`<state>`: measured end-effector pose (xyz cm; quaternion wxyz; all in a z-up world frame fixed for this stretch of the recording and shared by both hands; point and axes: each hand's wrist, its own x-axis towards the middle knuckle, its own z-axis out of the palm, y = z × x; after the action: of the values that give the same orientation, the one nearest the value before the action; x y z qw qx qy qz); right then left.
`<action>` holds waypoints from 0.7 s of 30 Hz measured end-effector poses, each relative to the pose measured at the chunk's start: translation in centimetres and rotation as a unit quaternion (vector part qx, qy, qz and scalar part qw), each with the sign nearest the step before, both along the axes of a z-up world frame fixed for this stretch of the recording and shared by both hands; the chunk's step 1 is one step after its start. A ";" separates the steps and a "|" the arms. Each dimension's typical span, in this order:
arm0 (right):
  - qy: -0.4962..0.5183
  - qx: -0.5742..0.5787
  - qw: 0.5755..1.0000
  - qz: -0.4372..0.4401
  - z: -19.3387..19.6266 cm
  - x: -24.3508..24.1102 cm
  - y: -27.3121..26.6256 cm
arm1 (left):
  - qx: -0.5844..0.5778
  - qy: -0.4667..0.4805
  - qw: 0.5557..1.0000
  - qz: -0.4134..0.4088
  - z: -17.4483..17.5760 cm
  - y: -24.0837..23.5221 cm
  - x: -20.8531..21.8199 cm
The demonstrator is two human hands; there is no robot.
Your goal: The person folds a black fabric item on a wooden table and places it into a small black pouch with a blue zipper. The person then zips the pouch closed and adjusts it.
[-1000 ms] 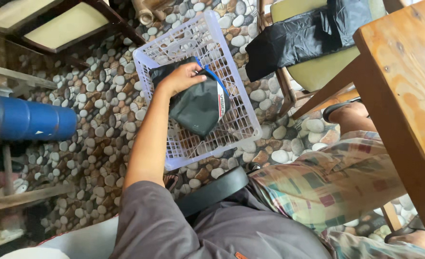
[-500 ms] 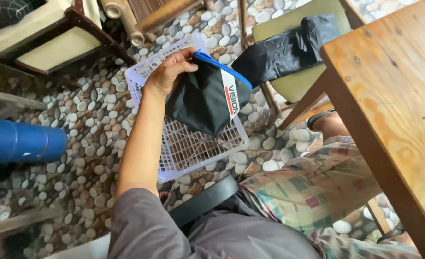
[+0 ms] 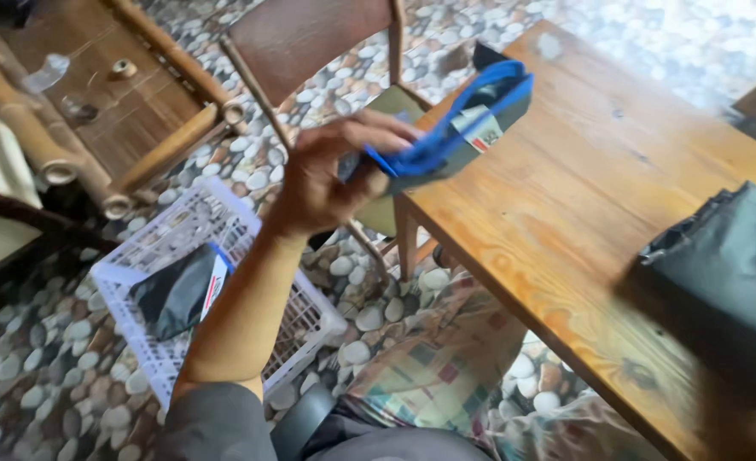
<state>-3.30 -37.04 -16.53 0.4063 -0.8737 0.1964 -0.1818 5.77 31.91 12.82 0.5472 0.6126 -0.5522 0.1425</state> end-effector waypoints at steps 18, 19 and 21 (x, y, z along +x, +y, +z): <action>0.211 -0.285 0.933 -0.057 14.3 -4.9 4.9 | 0.168 -0.133 0.967 0.141 -9.0 -14.5 -6.7; 0.212 -0.283 0.934 -0.057 13.9 -5.1 4.8 | 0.170 -0.133 0.966 0.140 -8.9 -14.6 -6.4; 0.182 -0.281 0.941 -0.055 13.4 -5.0 4.5 | 0.167 -0.133 0.956 0.201 -8.7 -14.8 -5.8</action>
<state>-8.32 -32.58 -3.17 0.0911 -0.9583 0.2557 -0.0896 -0.01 17.15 4.09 0.3190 0.7688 -0.5015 0.2357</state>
